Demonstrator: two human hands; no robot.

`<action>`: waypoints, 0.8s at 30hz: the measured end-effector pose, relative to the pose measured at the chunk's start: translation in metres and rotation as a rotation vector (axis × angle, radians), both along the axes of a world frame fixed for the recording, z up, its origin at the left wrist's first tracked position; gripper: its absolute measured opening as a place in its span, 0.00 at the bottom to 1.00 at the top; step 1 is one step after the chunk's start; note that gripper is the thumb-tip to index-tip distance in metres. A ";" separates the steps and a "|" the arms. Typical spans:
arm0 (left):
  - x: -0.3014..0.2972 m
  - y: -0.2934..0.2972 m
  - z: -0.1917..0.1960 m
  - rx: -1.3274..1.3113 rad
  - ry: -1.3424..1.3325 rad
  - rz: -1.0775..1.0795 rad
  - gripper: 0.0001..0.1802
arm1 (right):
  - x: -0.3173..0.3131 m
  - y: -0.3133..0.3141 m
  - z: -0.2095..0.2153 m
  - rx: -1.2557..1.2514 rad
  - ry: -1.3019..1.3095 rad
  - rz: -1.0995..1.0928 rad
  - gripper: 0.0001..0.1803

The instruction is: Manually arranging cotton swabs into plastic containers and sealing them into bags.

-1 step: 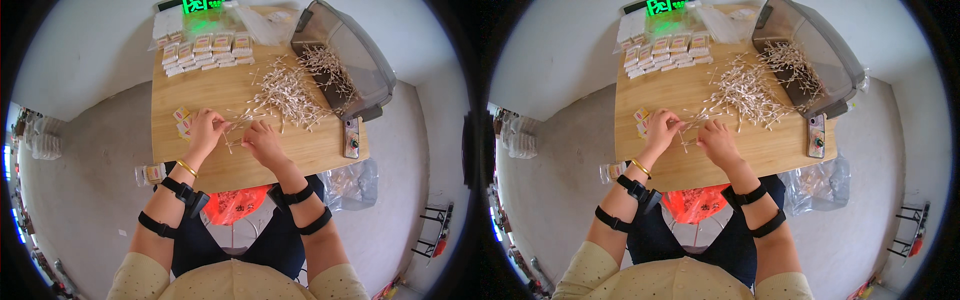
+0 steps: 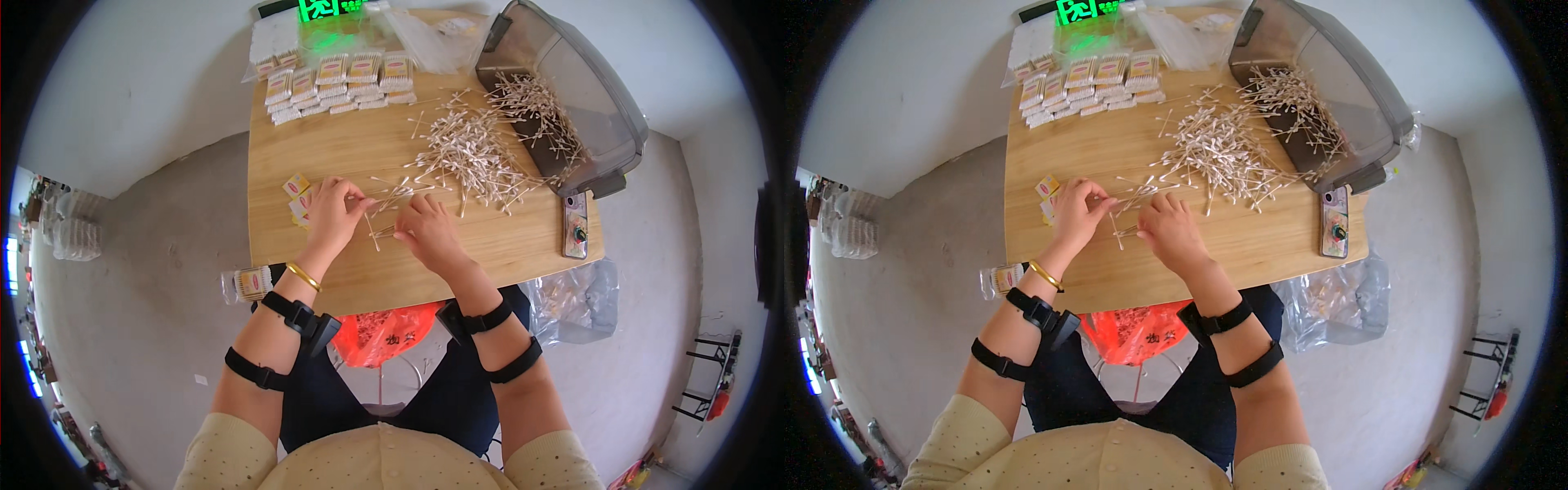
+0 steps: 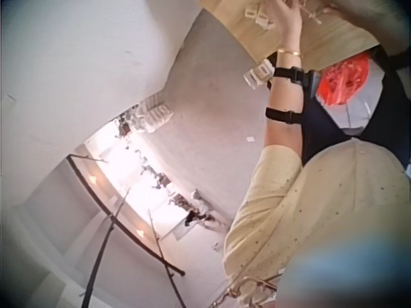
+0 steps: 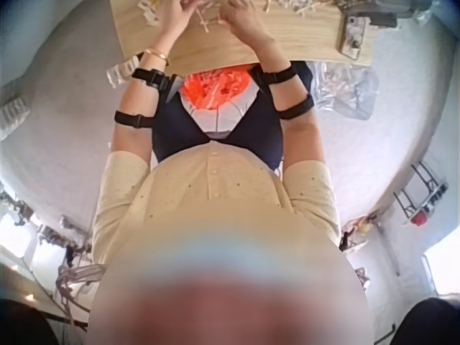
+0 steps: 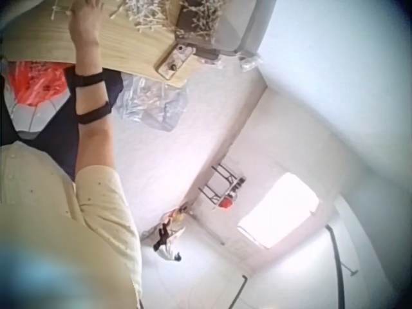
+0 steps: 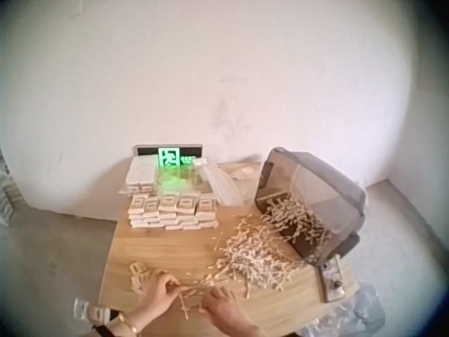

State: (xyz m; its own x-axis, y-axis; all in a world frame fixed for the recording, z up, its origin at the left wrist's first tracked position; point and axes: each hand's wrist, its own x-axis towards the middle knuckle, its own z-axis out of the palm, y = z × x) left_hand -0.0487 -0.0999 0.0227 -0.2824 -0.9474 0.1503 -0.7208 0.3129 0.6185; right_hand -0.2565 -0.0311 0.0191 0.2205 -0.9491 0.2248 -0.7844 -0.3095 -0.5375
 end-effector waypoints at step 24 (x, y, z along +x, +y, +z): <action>0.000 0.072 0.008 -0.242 -0.141 -0.360 0.12 | 0.008 0.016 -0.011 0.023 -0.110 -0.188 0.07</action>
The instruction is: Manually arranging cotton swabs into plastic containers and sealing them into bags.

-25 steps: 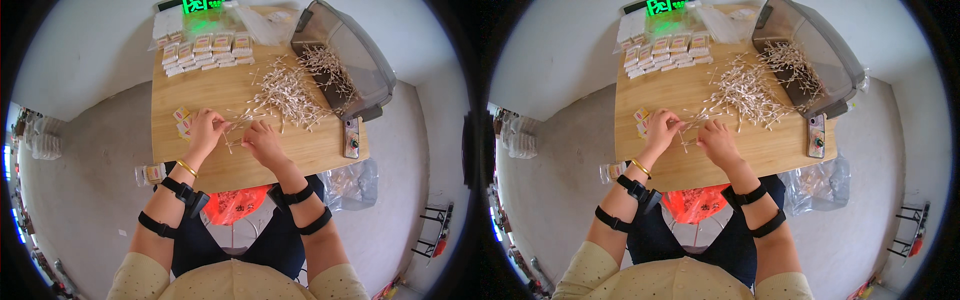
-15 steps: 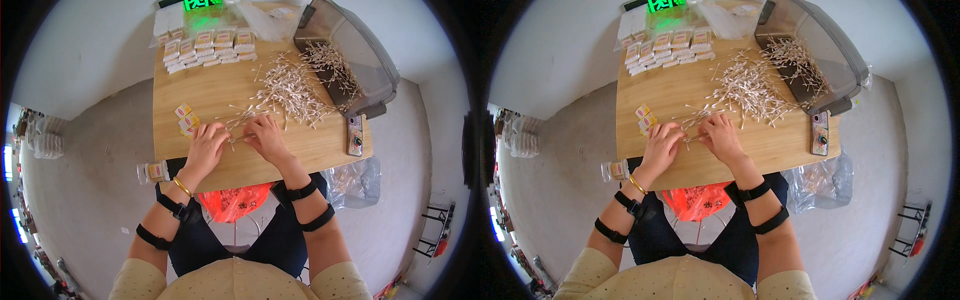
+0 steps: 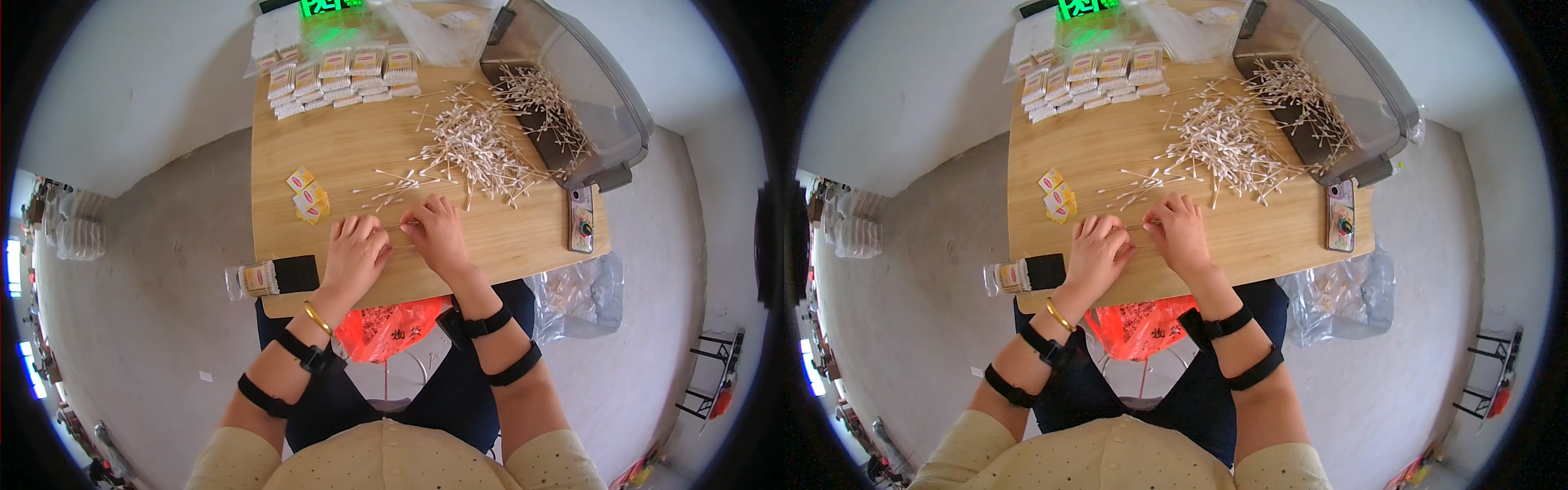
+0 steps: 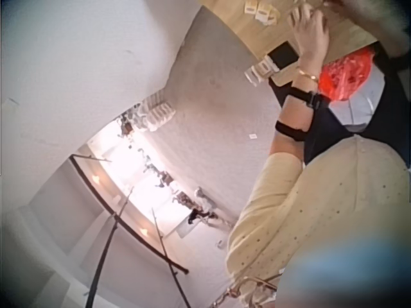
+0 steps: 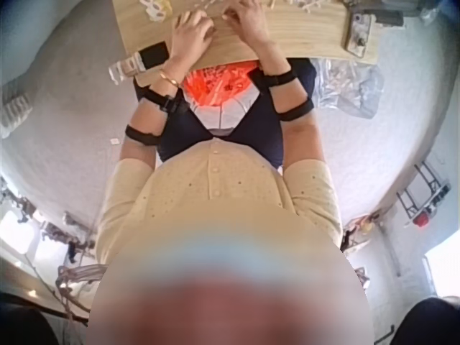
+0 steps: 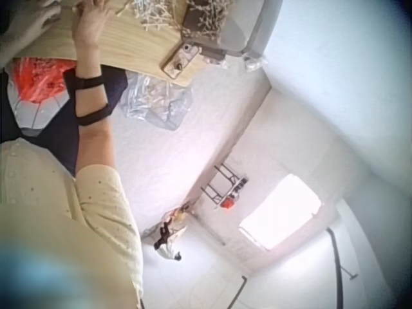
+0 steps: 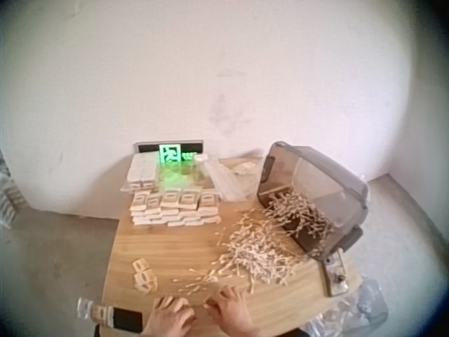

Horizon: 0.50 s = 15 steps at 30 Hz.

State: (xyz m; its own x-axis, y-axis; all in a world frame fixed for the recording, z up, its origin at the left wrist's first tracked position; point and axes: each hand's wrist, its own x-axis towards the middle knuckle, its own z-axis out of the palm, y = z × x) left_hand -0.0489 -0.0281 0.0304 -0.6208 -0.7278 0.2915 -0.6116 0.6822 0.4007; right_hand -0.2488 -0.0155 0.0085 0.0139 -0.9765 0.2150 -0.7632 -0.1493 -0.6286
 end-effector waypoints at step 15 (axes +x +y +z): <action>-0.009 0.039 -0.021 0.116 -0.144 0.032 0.43 | -0.003 -0.041 0.011 -0.090 -0.010 0.016 0.05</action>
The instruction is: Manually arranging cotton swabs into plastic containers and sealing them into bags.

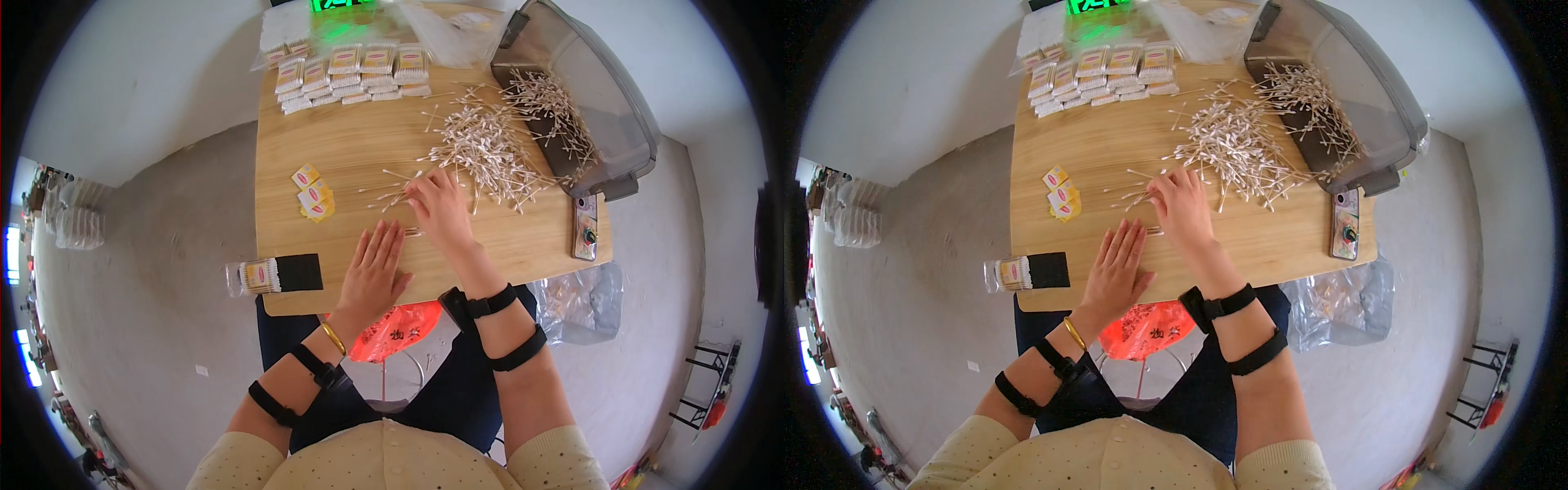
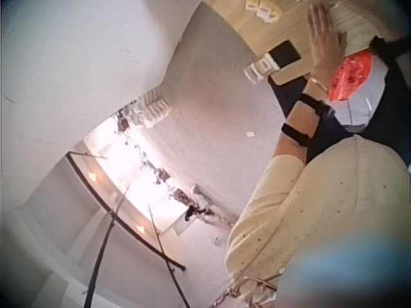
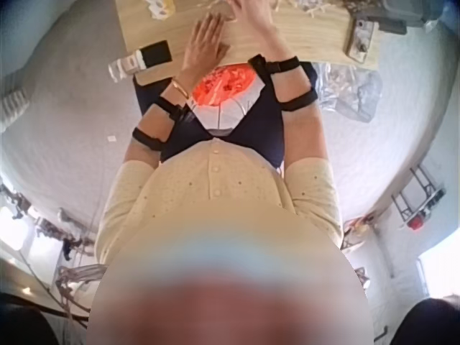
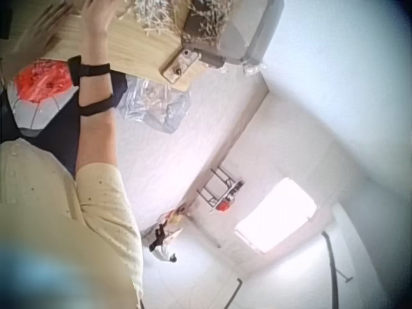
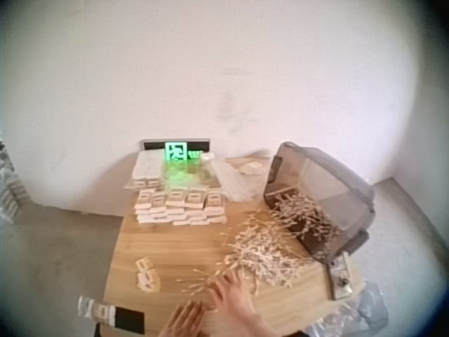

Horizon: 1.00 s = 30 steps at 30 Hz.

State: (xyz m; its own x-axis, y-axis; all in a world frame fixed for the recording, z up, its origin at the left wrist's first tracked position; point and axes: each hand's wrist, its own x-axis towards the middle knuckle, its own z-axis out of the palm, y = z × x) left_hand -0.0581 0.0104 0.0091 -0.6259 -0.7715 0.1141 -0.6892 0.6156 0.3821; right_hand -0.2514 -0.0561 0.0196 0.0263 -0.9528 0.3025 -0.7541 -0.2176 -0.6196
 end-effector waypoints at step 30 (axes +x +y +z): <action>0.004 0.003 -0.004 0.044 0.140 0.030 0.36 | 0.018 0.015 -0.016 0.092 0.060 0.011 0.07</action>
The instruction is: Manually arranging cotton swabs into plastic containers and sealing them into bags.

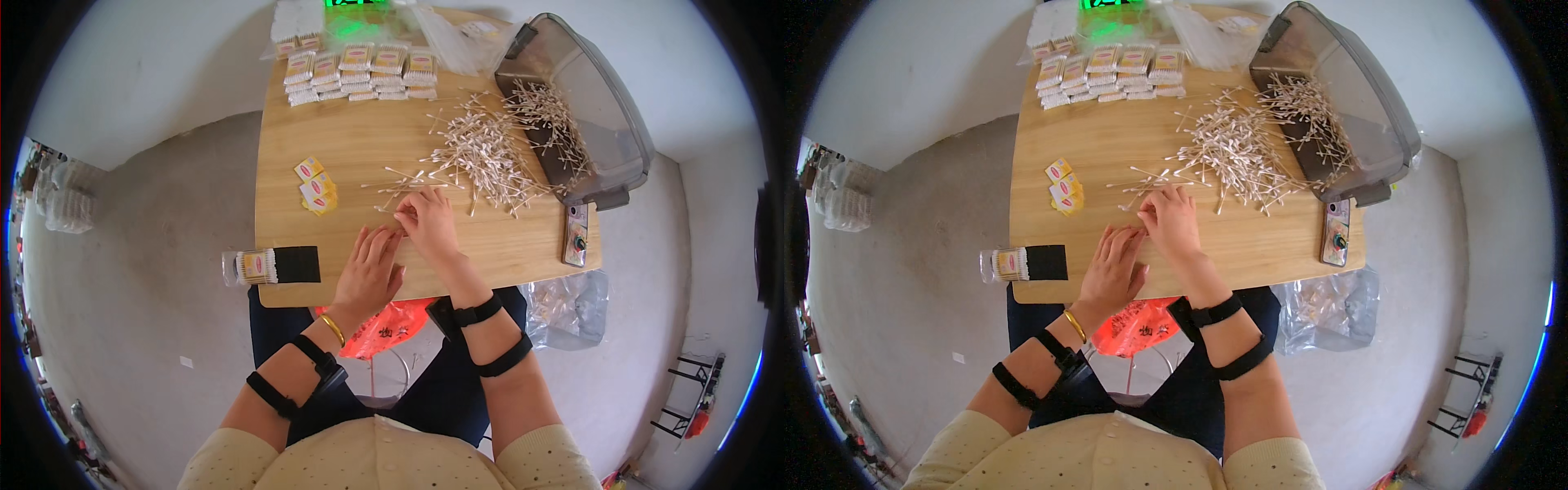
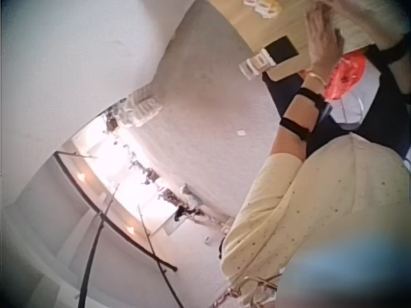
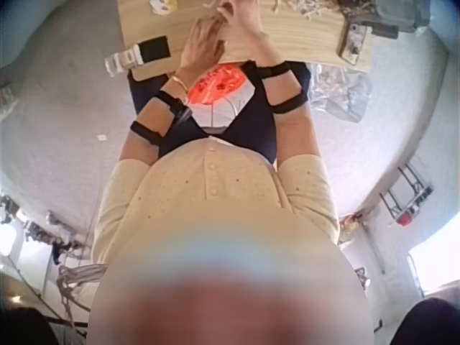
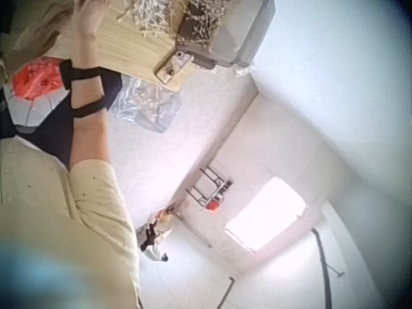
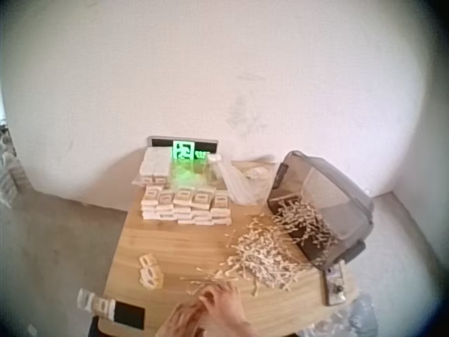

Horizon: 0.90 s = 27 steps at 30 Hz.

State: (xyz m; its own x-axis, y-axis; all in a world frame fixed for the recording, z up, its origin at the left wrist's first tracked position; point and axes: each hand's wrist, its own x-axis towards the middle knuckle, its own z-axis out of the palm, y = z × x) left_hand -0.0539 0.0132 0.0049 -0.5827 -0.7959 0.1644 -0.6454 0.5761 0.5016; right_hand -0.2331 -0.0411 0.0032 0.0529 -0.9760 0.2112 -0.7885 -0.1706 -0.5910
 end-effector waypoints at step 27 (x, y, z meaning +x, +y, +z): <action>-0.001 -0.001 0.003 -0.073 -0.076 0.007 0.37 | -0.011 -0.067 0.016 -0.078 0.151 0.237 0.06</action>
State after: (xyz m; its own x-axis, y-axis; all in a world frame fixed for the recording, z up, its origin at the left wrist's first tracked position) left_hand -0.0546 0.0126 0.0081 -0.5903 -0.7873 0.1780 -0.6837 0.6050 0.4081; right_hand -0.2437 -0.1082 0.0196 0.3145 -0.9137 0.2573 -0.7991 -0.4011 -0.4479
